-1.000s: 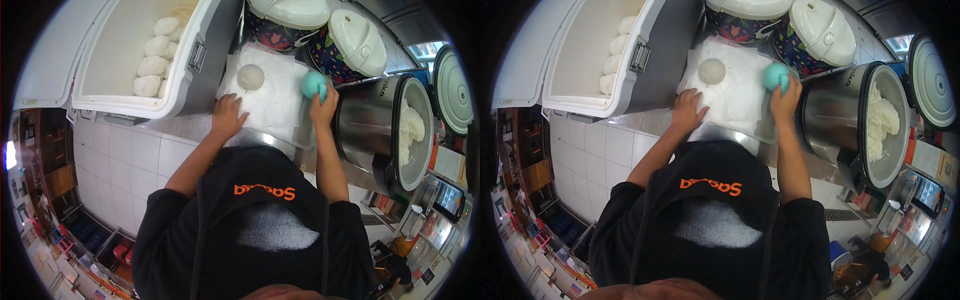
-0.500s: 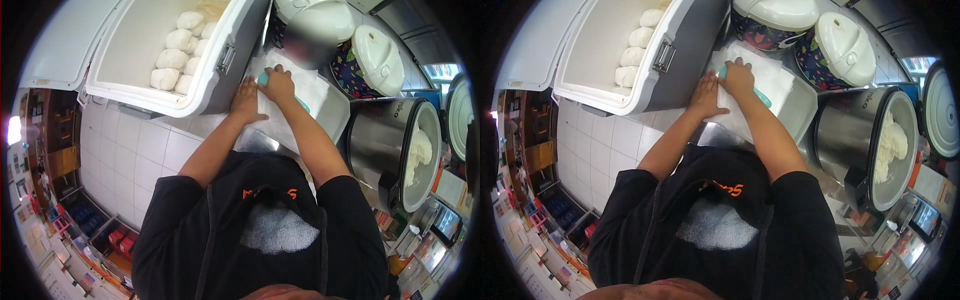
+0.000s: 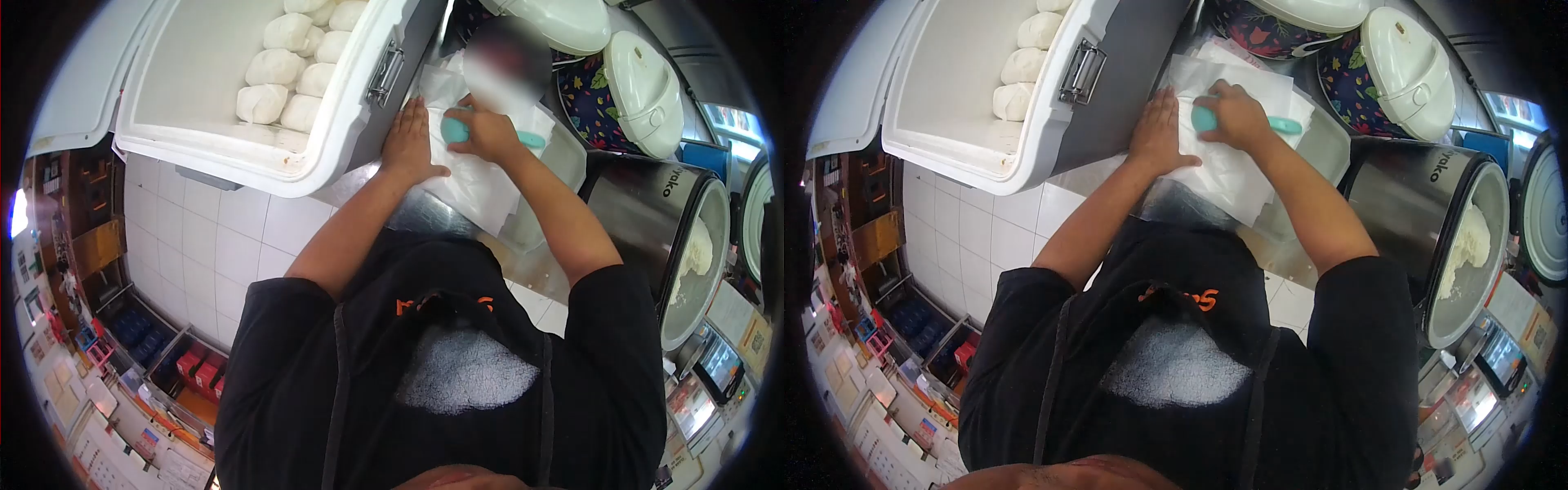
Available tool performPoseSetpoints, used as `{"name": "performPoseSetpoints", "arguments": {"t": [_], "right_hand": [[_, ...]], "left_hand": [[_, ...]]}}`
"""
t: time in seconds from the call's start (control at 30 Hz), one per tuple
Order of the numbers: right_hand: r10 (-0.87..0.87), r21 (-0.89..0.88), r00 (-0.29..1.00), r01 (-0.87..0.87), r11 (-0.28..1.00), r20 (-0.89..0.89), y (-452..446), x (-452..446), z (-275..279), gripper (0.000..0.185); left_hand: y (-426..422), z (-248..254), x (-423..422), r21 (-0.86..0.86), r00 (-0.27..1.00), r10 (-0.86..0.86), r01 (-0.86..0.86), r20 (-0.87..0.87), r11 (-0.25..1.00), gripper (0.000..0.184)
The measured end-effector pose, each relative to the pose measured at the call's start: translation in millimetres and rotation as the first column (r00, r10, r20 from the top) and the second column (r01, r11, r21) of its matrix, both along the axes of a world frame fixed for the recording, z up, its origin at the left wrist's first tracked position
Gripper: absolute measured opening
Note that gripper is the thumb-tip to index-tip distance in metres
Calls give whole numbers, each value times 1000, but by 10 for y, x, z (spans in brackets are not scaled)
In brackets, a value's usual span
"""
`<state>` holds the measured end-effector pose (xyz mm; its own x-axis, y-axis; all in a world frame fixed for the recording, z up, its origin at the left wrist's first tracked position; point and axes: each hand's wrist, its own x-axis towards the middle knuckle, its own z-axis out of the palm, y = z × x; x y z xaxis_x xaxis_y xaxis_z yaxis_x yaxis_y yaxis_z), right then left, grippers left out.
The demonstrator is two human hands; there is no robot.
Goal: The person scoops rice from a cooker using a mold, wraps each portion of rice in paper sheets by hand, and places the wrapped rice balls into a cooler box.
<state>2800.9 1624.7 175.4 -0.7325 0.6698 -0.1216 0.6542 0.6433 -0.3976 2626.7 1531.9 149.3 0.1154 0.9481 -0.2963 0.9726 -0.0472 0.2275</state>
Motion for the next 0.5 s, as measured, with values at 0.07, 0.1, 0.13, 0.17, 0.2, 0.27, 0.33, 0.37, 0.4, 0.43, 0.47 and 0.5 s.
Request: {"name": "performPoseSetpoints", "arguments": {"t": [0.07,0.1,0.13,0.17,0.2,0.27,0.33,0.37,0.4,0.43,0.47,0.5], "right_hand": [[-204,8,979,204,979,-16,-159,-112,-61,63],[-400,24,916,401,916,-34,-239,-176,-69,64],[-453,38,891,454,890,-41,-295,-221,-57,67],[-456,36,889,457,889,-41,-330,-243,-58,67],[-497,41,866,500,865,-60,-355,-261,-63,68],[-546,56,834,551,833,-86,-377,-261,-48,69],[-539,41,840,541,840,-62,-373,-254,-21,74],[-545,55,836,549,834,-69,-414,-245,-7,74],[-539,82,833,550,831,-123,-463,-240,6,74],[-526,115,831,548,828,-179,-461,-234,28,75],[-545,59,820,561,826,-173,-487,-234,152,75],[-547,73,819,564,822,-173,-491,-183,223,75]], "left_hand": [[-10,-20,-1,10,1000,1,-1,6,1000,131],[-14,-41,1,29,1000,0,-1,11,1000,131],[-10,-53,2,27,1000,-3,3,11,1000,131],[-18,-74,2,62,1000,1,-3,25,998,129],[-33,-85,1,97,999,1,-4,38,995,126],[-24,-79,-2,90,999,-4,0,45,996,127],[-14,-41,-8,98,999,-7,1,53,995,127],[-25,-39,-4,68,999,-1,-2,47,998,129],[-22,-36,-7,41,999,4,-6,42,999,130],[-5,-32,-16,65,999,-2,-1,45,998,130],[-28,-41,-25,108,999,-19,13,51,994,129],[-82,-71,-35,142,998,-35,27,59,989,129]]}}
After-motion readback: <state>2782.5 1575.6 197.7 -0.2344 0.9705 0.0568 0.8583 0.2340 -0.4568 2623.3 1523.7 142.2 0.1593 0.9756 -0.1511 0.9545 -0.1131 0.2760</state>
